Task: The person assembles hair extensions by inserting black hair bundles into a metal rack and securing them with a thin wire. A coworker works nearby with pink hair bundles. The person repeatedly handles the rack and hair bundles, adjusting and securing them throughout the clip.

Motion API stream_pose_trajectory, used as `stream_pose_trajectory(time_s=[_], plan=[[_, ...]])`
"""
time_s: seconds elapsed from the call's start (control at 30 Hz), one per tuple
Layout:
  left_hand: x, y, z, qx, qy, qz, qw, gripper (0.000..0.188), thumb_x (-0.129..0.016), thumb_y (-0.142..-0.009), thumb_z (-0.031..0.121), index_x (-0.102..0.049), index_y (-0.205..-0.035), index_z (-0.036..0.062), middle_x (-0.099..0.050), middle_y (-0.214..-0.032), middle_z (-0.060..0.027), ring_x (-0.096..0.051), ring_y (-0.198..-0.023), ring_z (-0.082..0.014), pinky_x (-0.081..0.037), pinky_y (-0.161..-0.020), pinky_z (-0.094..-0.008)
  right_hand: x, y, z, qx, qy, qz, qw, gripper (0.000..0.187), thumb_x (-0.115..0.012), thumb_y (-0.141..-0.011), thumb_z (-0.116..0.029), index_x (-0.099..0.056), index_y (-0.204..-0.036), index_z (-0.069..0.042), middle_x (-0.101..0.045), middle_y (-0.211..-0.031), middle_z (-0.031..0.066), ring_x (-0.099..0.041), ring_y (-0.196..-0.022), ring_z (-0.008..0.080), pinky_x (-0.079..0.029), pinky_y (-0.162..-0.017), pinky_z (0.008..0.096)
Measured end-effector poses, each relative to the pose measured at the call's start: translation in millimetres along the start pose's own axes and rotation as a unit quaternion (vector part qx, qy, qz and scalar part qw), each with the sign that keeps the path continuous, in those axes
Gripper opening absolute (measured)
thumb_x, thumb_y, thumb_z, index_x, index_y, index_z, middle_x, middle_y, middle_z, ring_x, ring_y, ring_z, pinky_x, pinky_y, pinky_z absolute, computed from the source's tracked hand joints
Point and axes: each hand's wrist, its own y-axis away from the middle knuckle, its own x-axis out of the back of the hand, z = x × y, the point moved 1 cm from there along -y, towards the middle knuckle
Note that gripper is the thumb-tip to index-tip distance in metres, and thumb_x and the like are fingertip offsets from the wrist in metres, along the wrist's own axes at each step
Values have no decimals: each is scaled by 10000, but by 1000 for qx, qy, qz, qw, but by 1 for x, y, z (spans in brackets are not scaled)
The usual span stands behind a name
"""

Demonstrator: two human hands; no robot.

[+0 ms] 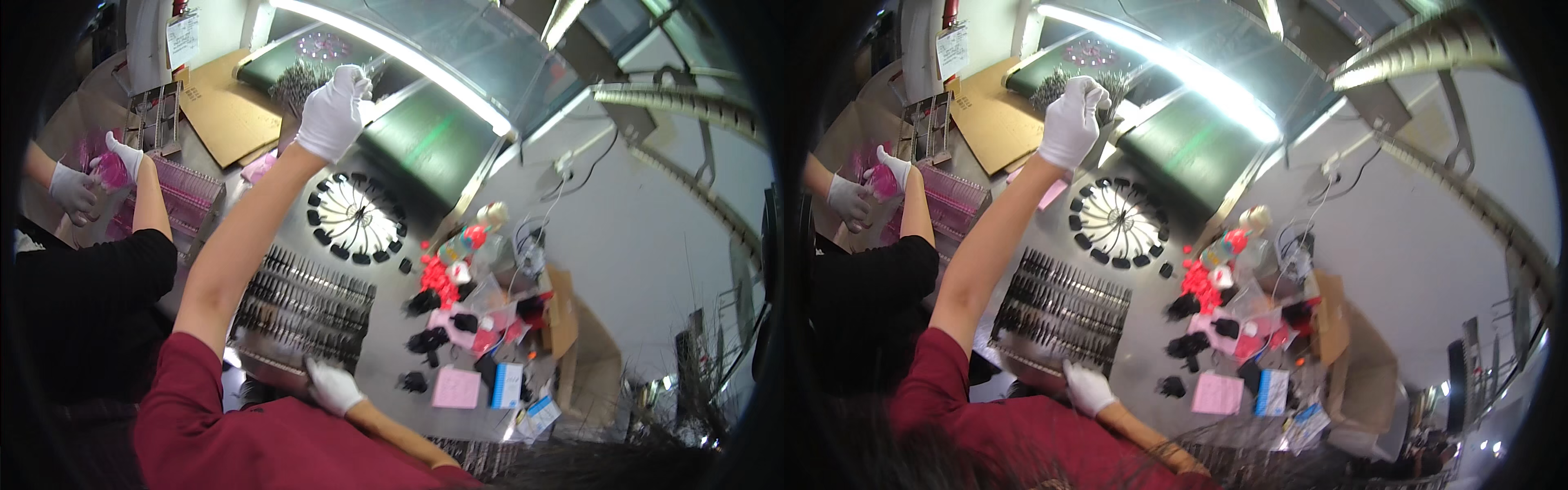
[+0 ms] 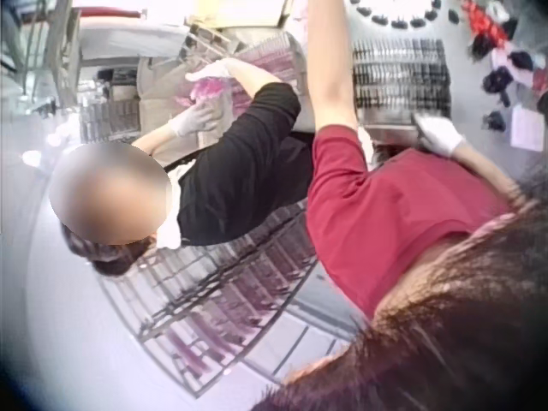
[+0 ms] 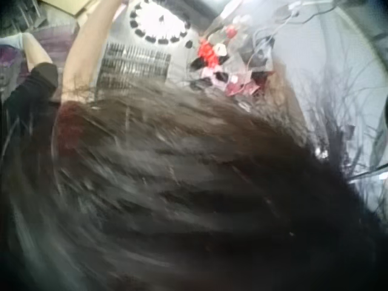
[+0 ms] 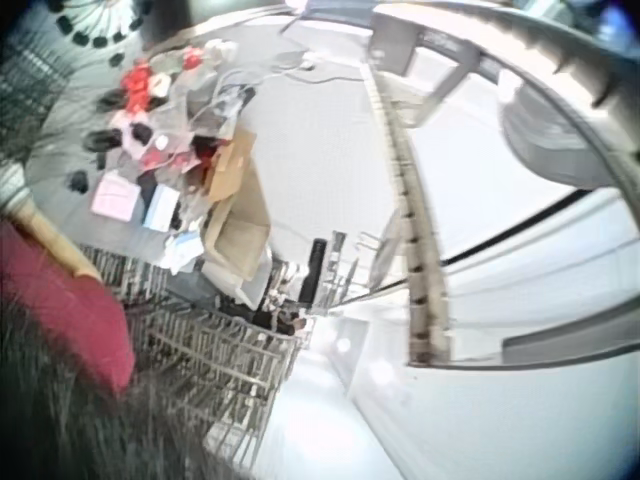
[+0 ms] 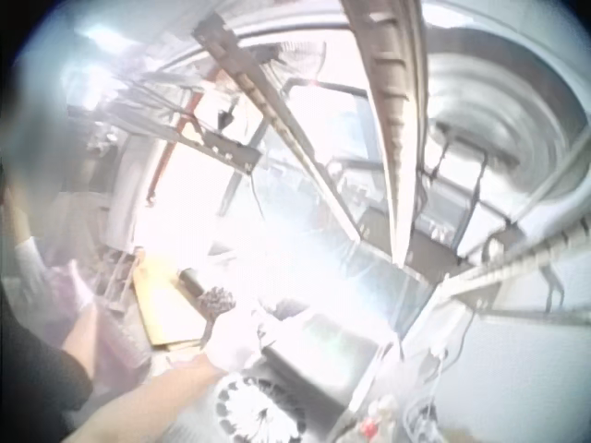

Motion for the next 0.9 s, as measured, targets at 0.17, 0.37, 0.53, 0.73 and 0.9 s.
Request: stream_pose_trajectory(time_s=[0.17,0.37,0.53,0.73,0.9], plan=[[119,63,75,-96,-53,-64,992,186,-594,-1020,-59,-530,-1173,26,-725,-885,-141,-755,-773,-288,-595,-703,-348,33,10,-22,-144,114,216,959,264,-721,-886,-319,-612,-702,-165,-659,-594,86,-687,-549,321,-526,-506,489],[234,198,92,240,11,-99,966,93,-510,-1091,18,-504,-1184,4,-644,-775,-121,-724,-726,-226,-577,-725,-341,51,69,-12,-140,118,220,958,322,-747,-897,-395,-637,-695,-169,-645,-589,92,-681,-554,325,-529,-507,464],[223,253,65,262,60,-208,941,117,-498,-1104,38,-469,-1214,12,-634,-808,-86,-674,-677,-184,-575,-676,-321,62,107,1,-145,122,209,959,335,-801,-868,-372,-648,-678,-142,-645,-597,106,-667,-549,335,-505,-512,470],[213,213,20,580,217,-59,783,134,-466,-1130,191,-436,-1210,88,-609,-832,-87,-685,-556,-233,-578,-447,-376,74,134,18,-192,148,112,964,406,-754,-911,-408,-647,-642,-123,-637,-598,160,-659,-574,394,-510,-548,500],[210,236,-10,633,204,-70,743,185,-506,-1114,238,-410,-1198,104,-585,-845,-94,-686,-538,-275,-619,-462,-457,62,140,41,-196,155,100,963,414,-745,-919,-399,-638,-636,-116,-615,-585,175,-645,-574,407,-497,-545,497]])
